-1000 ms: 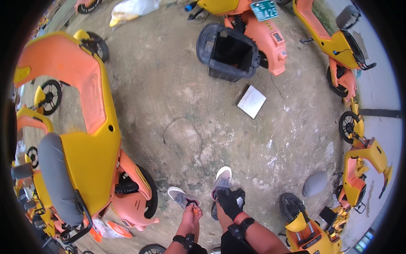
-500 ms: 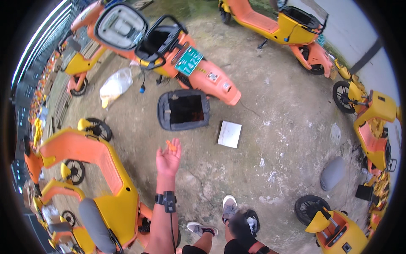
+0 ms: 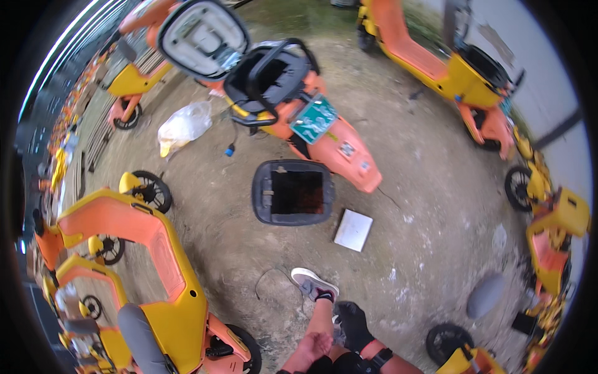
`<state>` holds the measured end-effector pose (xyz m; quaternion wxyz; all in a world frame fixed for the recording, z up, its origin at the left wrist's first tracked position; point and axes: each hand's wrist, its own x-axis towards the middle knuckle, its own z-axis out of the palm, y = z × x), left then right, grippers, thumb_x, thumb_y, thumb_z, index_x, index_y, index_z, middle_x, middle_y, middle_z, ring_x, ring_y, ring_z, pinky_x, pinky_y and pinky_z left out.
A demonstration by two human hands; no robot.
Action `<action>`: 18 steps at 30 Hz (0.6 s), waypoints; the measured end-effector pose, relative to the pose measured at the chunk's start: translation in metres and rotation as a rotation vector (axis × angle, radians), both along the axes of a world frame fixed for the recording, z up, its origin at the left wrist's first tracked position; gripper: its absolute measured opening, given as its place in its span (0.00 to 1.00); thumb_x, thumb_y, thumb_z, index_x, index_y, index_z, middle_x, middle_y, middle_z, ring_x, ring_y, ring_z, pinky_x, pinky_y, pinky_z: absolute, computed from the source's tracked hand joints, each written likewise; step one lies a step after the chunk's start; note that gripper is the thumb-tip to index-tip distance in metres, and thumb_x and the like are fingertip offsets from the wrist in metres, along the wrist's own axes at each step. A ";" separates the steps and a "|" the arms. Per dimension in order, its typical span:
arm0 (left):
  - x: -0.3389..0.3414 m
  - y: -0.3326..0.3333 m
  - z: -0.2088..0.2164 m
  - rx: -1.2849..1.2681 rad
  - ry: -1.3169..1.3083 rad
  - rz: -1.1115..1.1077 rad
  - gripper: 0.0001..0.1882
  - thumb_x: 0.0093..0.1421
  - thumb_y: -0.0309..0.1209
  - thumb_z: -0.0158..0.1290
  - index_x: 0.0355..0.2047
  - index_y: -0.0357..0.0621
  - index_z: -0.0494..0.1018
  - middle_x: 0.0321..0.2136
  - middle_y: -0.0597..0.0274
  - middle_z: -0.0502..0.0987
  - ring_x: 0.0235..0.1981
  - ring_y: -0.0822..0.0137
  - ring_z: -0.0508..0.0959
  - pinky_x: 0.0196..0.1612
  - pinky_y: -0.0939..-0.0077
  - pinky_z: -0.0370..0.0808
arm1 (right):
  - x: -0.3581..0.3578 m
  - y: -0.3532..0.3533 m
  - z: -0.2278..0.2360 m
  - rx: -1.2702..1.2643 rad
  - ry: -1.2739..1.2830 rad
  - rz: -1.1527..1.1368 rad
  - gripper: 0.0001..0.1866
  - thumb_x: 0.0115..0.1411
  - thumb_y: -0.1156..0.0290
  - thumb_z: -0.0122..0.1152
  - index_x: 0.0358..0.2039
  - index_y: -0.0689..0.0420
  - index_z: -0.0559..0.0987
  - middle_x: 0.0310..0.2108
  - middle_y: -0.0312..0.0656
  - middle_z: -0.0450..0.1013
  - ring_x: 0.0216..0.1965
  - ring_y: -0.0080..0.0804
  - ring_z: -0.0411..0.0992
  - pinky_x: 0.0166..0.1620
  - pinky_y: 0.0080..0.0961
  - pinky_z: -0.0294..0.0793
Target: The person picks up small orange plastic pieces from the floor and places them into a scooter's storage compartment. Then the person retrieves a yellow plastic part from a bag and installs it onto the front of a scooter, followed by placing the seat onto the scooter.
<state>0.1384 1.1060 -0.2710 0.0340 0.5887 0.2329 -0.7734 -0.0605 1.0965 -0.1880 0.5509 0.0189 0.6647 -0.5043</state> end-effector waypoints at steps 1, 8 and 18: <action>-0.005 0.002 -0.001 -0.023 -0.003 -0.061 0.17 0.69 0.34 0.38 0.41 0.36 0.74 0.37 0.51 0.82 0.38 0.49 0.82 0.41 0.60 0.80 | -0.015 -0.031 -0.008 0.028 -0.024 0.020 0.11 0.68 0.61 0.55 0.44 0.53 0.78 0.33 0.36 0.78 0.24 0.21 0.72 0.25 0.18 0.68; -0.067 -0.073 0.004 -0.170 0.053 -0.064 0.19 0.71 0.42 0.38 0.50 0.43 0.70 0.41 0.59 0.81 0.40 0.61 0.81 0.43 0.67 0.76 | -0.105 -0.242 -0.091 0.022 0.658 0.650 0.16 0.70 0.57 0.50 0.45 0.57 0.77 0.30 0.37 0.77 0.22 0.24 0.71 0.25 0.24 0.71; -0.155 -0.186 0.031 -0.749 0.231 0.590 0.24 0.70 0.47 0.39 0.56 0.42 0.67 0.50 0.56 0.74 0.52 0.60 0.72 0.55 0.58 0.69 | -0.041 -0.206 0.006 -0.344 0.896 1.348 0.30 0.54 0.57 0.64 0.55 0.59 0.72 0.49 0.52 0.71 0.50 0.51 0.69 0.54 0.44 0.65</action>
